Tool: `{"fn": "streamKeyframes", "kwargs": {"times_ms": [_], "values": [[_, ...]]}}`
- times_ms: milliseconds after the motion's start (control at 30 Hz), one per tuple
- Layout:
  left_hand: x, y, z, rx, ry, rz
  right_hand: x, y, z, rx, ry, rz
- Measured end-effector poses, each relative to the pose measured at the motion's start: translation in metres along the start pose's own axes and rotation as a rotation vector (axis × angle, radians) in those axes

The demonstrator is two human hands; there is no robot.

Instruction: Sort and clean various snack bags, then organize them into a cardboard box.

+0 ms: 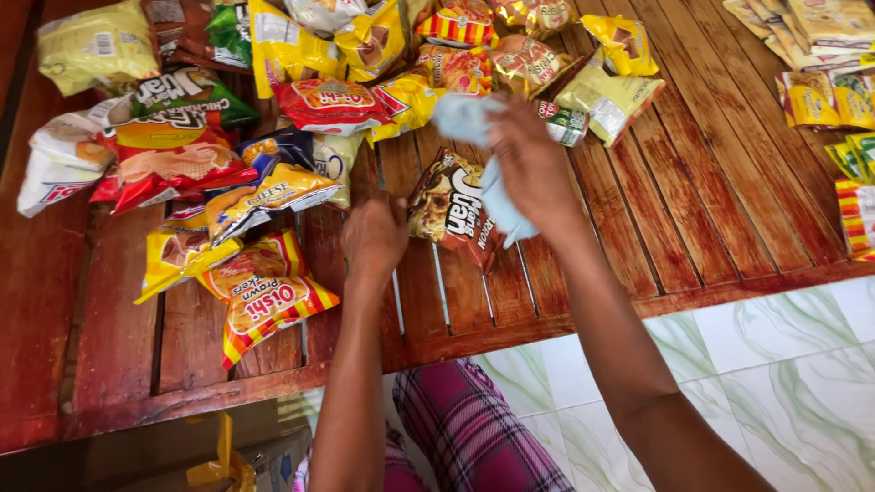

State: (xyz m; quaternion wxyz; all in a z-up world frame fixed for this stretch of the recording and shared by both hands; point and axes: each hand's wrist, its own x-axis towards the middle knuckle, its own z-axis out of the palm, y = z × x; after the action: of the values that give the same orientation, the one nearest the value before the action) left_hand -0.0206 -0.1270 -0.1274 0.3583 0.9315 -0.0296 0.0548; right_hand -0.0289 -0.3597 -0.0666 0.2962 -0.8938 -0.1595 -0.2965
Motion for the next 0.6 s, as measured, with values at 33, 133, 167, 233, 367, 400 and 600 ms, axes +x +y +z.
{"fn": "streamKeyframes", "kwargs": {"times_ms": [33, 133, 167, 233, 367, 400, 600], "values": [[0.0, 0.003, -0.005, 0.002, 0.004, 0.001, -0.005, -0.007, 0.019, 0.002, 0.003, -0.003], [0.003, 0.004, -0.004, -0.071, -0.121, 0.046, -0.02, -0.026, 0.06, -0.12, -0.233, -0.134], [0.005, -0.004, 0.005, -0.02, -0.131, 0.059, -0.022, -0.032, 0.068, -0.198, -0.294, -0.132], [0.006, -0.009, 0.009, 0.033, -0.145, 0.066, -0.026, -0.039, 0.077, -0.273, -0.36, -0.129], [0.01, -0.003, 0.003, -0.017, -0.224, 0.033, -0.02, -0.038, 0.075, -0.36, -0.434, 0.032], [0.013, -0.003, 0.004, -0.027, -0.23, 0.037, -0.016, -0.036, 0.074, -0.368, -0.458, 0.08], [0.013, -0.002, 0.003, -0.148, -0.205, 0.019, -0.002, -0.019, 0.078, -0.334, -0.434, 0.216]]}}
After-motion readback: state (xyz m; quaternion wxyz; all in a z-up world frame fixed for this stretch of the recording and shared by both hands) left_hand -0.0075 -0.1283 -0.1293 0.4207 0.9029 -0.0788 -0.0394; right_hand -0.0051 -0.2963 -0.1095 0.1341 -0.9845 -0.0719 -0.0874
